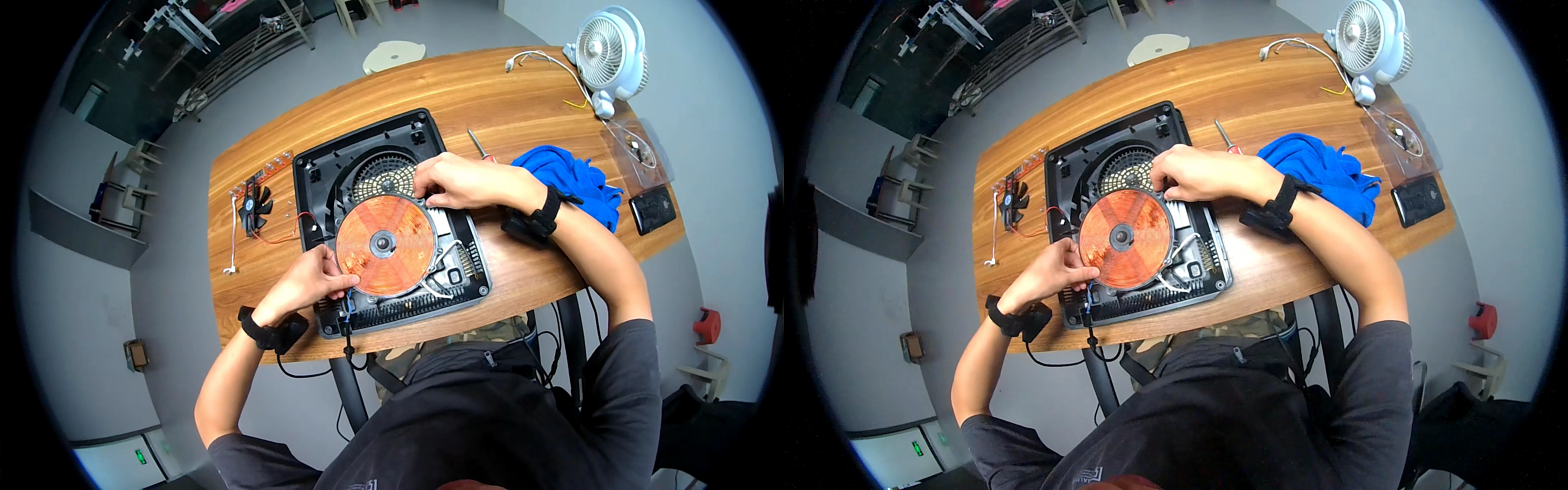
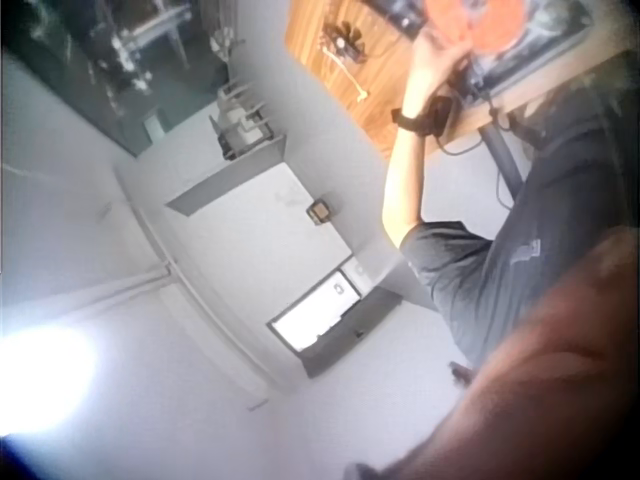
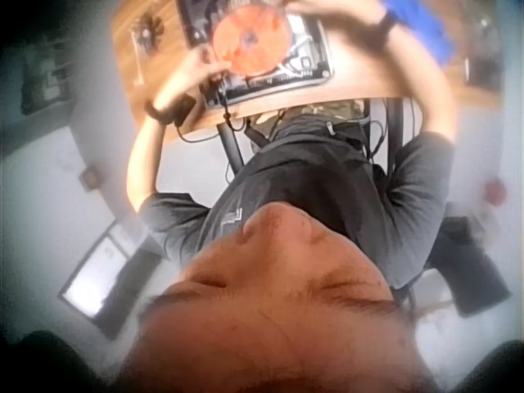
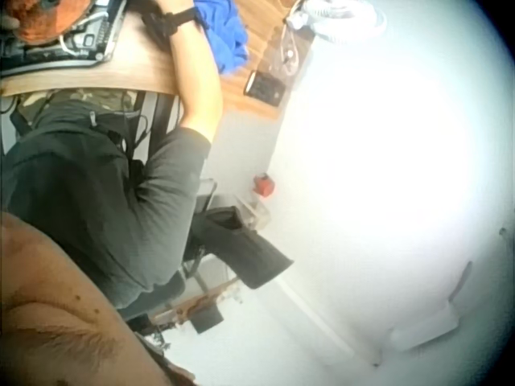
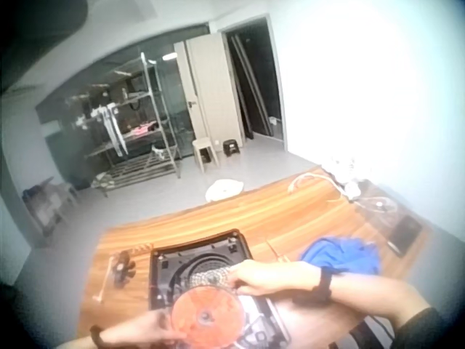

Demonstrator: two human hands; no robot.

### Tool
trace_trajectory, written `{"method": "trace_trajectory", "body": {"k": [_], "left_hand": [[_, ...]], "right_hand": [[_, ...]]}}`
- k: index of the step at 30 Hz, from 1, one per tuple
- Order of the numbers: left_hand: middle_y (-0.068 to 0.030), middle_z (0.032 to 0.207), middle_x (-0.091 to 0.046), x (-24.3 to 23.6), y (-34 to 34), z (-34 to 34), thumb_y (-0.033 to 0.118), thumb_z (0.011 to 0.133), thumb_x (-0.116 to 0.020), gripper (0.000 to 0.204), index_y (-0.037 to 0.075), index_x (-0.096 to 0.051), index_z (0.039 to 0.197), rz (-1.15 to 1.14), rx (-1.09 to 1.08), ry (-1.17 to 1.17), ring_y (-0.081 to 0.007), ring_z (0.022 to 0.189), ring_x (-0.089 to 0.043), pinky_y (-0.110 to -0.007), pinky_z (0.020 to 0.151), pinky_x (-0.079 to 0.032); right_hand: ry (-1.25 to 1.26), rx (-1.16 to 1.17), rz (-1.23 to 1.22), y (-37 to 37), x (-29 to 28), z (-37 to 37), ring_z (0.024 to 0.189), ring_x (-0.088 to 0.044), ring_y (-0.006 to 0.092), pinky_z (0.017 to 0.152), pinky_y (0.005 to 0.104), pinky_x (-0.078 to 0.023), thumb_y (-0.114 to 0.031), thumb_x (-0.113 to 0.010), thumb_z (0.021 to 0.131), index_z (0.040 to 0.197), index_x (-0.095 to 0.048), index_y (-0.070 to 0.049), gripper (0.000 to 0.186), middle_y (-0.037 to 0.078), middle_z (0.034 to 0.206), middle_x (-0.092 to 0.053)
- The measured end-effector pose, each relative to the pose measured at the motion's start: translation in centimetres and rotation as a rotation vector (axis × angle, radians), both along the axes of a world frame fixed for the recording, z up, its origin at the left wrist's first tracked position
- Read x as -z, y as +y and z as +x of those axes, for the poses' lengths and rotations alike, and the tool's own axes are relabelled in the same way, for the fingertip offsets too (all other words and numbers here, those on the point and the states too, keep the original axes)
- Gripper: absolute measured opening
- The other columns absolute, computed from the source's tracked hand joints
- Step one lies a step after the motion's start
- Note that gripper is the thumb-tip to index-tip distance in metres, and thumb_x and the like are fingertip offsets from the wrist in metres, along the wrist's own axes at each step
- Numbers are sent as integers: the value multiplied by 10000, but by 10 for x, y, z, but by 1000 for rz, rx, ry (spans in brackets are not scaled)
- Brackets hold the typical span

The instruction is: The person uses a screwdriver to remove screws from a disassembled electronic device on a wooden table. They then wipe a small fan component with a blue cloth and place it back into the device housing.

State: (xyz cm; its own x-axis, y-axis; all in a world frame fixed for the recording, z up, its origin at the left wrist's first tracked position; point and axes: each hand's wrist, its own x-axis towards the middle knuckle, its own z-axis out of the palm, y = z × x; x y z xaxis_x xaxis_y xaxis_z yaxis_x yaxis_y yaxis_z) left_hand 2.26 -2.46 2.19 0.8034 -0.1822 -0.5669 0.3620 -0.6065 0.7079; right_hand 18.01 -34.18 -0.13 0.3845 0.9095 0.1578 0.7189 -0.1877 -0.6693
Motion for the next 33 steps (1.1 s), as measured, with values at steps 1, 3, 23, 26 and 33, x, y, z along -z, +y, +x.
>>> {"method": "trace_trajectory", "body": {"k": [1, 3, 23, 26, 33], "left_hand": [[-58, 776, -668, 1, 0, 0, 178, 918, -817, 376, -32, -520, 1015, -5, -1, 2, -122, 680, -676, -245, 602, -557], [-71, 736, -668, 2, 0, 0, 205, 899, -838, 415, -35, -510, 982, -32, -12, -18, -119, 669, -681, -244, 572, -554], [-54, 746, -651, 4, 1, 1, 201, 896, -837, 387, -7, -511, 900, -52, -15, -43, -125, 677, -710, -242, 572, -599], [-64, 811, -676, 4, 1, 4, 196, 903, -830, 404, -36, -530, 1040, -38, -16, -4, -133, 727, -709, -245, 626, -593], [-58, 813, -672, -2, -3, 0, 207, 900, -833, 411, -32, -530, 1040, -6, -24, -15, -127, 715, -704, -239, 626, -589]], "right_hand": [[-3, 5, 9, -1, 2, 1, 909, -682, 318, 802, 396, -565, -13, -734, 854, 990, -685, 51, 158, 169, 966, -686], [-11, 8, 29, 0, 4, 1, 925, -691, 328, 808, 402, -567, -11, -736, 849, 991, -696, 54, 161, 178, 976, -704], [-77, 103, -65, 2, 1, -3, 1008, -711, 331, 889, 398, -567, -71, -755, 871, 1048, -719, 53, 219, 185, 1046, -742], [-68, 85, -46, 1, 2, -1, 980, -718, 323, 875, 401, -567, -94, -759, 880, 1059, -731, 33, 222, 177, 1026, -750], [-36, 101, -111, 2, -6, -5, 988, -718, 318, 878, 391, -568, -65, -756, 870, 1058, -713, 61, 230, 183, 1049, -745]]}}
